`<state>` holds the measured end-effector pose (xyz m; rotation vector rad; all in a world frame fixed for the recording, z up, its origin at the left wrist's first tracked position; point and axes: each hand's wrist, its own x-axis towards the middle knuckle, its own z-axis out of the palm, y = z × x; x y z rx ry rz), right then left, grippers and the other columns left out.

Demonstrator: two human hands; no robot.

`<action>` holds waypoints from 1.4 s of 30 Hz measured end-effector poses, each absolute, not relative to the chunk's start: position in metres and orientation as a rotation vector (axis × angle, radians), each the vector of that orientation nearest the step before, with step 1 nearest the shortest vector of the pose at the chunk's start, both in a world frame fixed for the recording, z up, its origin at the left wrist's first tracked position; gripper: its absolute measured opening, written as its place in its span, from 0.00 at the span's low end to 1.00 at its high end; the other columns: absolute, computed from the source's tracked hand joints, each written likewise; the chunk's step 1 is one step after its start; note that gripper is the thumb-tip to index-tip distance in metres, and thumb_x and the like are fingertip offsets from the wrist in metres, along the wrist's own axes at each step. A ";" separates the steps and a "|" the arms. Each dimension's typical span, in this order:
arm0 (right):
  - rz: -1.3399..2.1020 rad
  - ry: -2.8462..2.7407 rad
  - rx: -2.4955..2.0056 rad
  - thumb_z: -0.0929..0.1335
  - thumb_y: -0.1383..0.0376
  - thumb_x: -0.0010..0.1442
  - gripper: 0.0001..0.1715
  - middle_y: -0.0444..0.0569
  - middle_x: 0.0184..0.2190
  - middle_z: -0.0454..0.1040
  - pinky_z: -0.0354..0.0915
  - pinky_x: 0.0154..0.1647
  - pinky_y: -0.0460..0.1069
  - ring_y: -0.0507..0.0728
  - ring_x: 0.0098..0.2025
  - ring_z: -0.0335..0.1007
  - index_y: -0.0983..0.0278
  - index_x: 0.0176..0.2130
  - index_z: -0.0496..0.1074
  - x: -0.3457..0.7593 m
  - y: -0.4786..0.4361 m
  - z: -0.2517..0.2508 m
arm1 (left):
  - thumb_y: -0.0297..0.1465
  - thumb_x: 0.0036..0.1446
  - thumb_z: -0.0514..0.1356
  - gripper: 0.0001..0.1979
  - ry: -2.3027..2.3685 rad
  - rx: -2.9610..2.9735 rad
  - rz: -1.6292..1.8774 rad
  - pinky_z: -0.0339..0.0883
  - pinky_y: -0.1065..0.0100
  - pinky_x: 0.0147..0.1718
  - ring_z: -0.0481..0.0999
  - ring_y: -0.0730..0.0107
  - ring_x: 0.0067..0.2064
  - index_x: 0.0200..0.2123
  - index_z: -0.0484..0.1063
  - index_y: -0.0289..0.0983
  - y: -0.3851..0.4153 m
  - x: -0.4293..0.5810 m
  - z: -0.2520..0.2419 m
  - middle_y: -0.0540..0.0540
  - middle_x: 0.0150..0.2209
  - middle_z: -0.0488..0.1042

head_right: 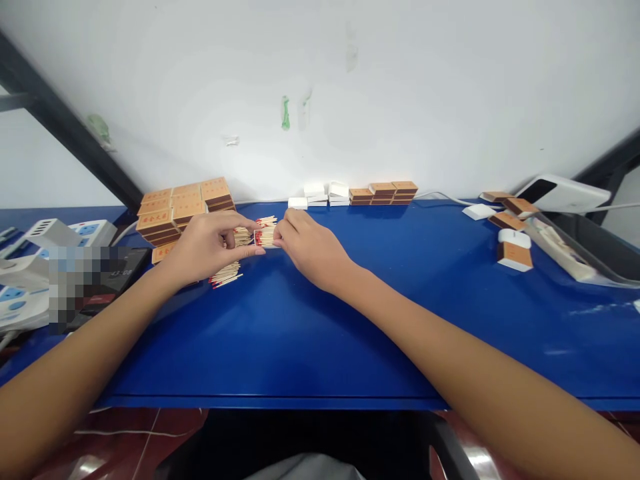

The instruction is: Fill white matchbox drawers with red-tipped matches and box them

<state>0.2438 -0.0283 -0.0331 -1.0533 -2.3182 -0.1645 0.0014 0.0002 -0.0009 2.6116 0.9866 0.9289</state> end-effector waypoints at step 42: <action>-0.230 -2.332 -1.047 0.63 0.62 0.75 0.12 0.58 0.43 0.73 0.66 0.50 0.61 0.65 0.46 0.63 0.64 0.43 0.74 0.242 -0.026 -0.031 | 0.42 0.58 0.73 0.18 1.211 2.649 0.814 0.67 0.64 0.38 0.77 0.63 0.35 0.46 0.83 0.37 0.000 -0.001 0.001 0.45 0.34 0.81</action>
